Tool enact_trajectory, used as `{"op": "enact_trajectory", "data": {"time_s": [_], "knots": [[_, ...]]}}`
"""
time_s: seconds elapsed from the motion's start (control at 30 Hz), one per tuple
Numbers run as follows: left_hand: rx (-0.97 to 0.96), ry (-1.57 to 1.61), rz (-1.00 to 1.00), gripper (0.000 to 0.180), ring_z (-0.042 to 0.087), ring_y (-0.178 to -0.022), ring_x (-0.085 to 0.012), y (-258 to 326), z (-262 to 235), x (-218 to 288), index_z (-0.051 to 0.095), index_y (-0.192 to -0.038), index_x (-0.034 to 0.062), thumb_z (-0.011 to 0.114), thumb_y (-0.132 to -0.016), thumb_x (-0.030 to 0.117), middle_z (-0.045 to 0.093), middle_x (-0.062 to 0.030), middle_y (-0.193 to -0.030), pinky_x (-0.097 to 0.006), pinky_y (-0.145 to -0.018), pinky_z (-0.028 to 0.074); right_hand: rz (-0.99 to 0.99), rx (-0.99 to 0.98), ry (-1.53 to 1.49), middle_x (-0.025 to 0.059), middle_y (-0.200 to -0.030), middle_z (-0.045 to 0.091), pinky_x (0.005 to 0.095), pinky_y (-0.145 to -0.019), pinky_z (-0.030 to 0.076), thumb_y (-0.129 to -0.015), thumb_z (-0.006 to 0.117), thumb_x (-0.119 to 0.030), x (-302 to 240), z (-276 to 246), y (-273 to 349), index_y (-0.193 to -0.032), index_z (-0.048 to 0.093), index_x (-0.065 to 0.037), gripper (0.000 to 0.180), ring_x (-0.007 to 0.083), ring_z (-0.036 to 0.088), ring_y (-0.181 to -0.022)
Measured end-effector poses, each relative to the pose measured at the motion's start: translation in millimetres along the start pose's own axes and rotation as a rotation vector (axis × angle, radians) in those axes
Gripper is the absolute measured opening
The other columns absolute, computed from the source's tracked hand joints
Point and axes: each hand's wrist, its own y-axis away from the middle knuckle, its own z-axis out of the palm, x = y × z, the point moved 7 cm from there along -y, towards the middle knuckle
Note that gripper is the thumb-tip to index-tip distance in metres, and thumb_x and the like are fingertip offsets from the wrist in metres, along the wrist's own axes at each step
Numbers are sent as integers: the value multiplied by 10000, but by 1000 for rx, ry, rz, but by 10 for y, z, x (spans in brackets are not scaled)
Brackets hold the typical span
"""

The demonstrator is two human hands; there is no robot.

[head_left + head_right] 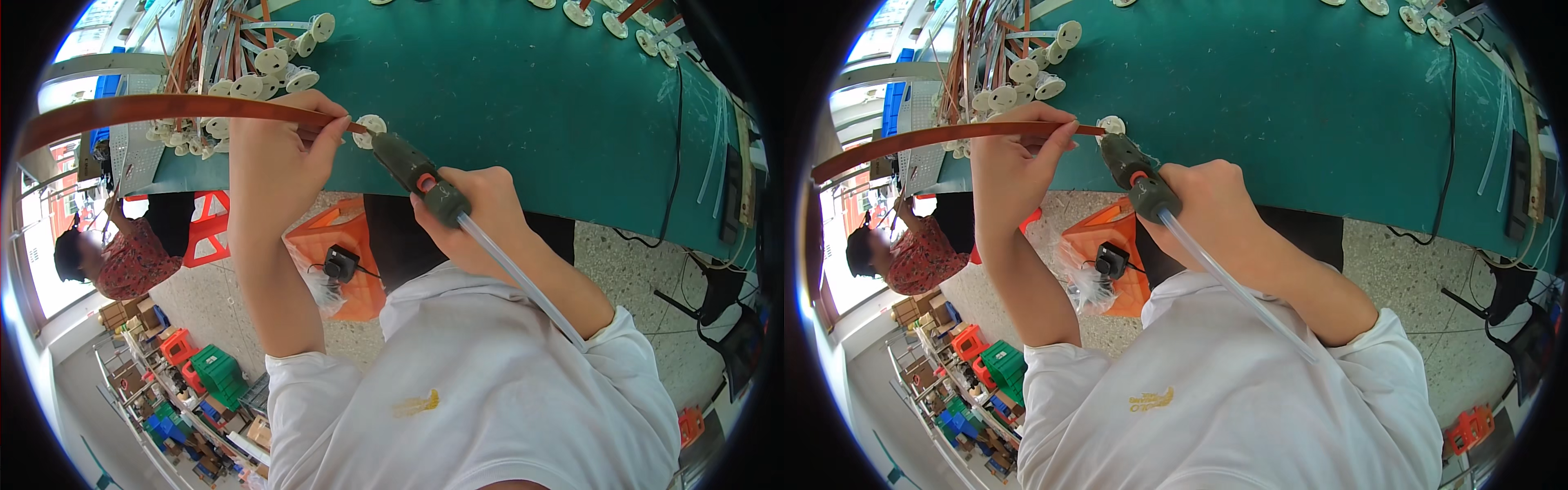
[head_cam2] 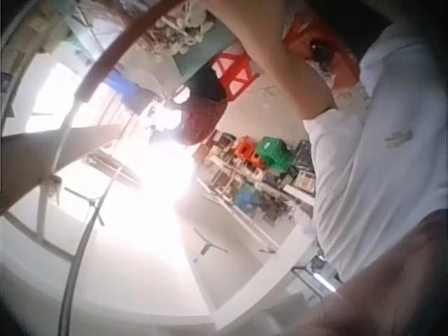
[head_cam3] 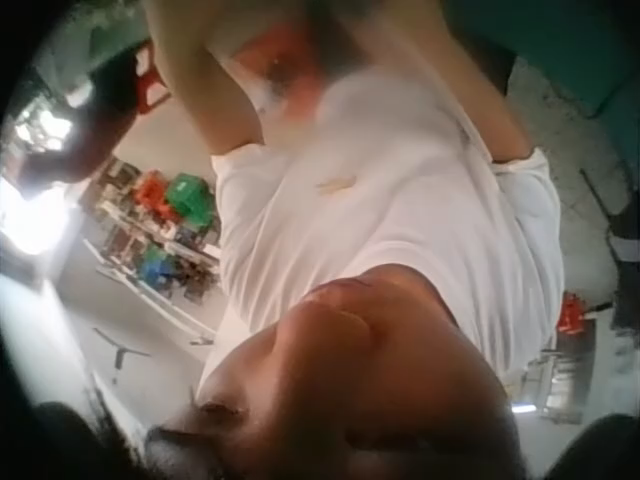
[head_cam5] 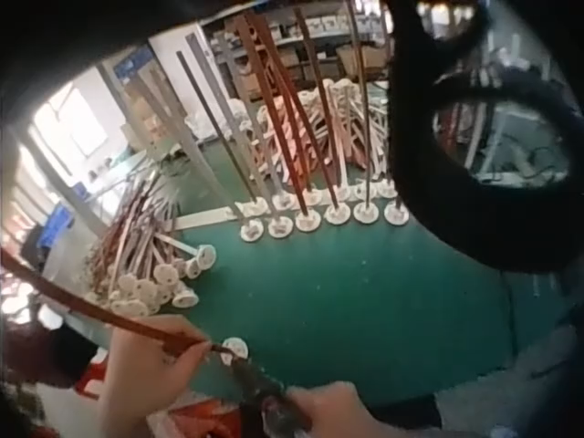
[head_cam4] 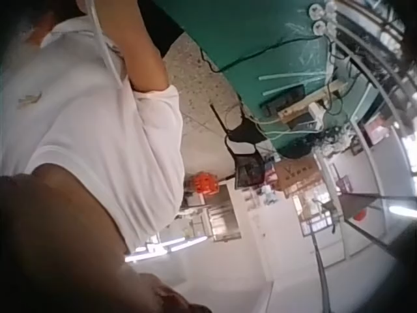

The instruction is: Gluing components including an LED strip and a circular base onto a rod using a hot glue gun.

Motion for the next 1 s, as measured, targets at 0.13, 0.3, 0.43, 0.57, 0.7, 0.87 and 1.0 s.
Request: {"op": "enact_trajectory", "data": {"time_s": [0.13,0.3,0.43,0.57,0.7,0.87,1.0], "knots": [[-3,4,-3,24,718,-675,-139,2,-19,-5,691,-866,-41,683,-856,-19,708,-84,-714,-238,-632,550,0,12,-6,164,-560,553,366,-482,439,-851,719,-125,-12,6,-1,-733,616,6,204,363,556,-497],[-1,19,7,25,715,-675,-133,7,8,-26,691,-868,-41,683,-860,-19,706,-82,-711,-231,-626,542,-22,25,0,164,-557,549,366,-479,435,-851,717,-125,1,-1,-1,-733,616,8,204,360,548,-489],[-21,-9,25,26,719,-678,-135,-1,9,19,692,-868,-38,682,-862,-16,707,-81,-713,-230,-629,543,-23,19,2,160,-555,547,372,-481,435,-851,711,-125,-14,-15,-18,-738,620,6,195,352,545,-486],[8,12,12,27,723,-677,-138,10,-8,-57,693,-867,-35,687,-858,-9,715,-79,-712,-231,-631,545,41,-4,-48,157,-566,557,376,-492,447,-848,710,-124,37,6,-13,-746,629,1,180,354,553,-497],[18,-9,19,32,728,-674,-144,2,2,-27,693,-871,-33,690,-854,-6,719,-82,-709,-232,-635,550,30,-33,-39,162,-598,583,383,-508,463,-840,712,-118,48,0,7,-778,649,-8,140,365,578,-529],[17,-29,17,31,735,-683,-147,4,-4,-6,692,-871,-32,690,-851,-8,719,-85,-711,-234,-638,554,-13,-37,-8,162,-610,593,385,-511,468,-831,716,-112,19,3,5,-795,658,-15,118,367,588,-540],[13,-42,0,27,737,-685,-150,10,-17,7,688,-865,-35,688,-854,-10,718,-89,-712,-234,-639,555,53,-49,-17,162,-614,601,389,-512,471,-821,725,-112,39,9,34,-784,651,-17,126,369,597,-547]]}}
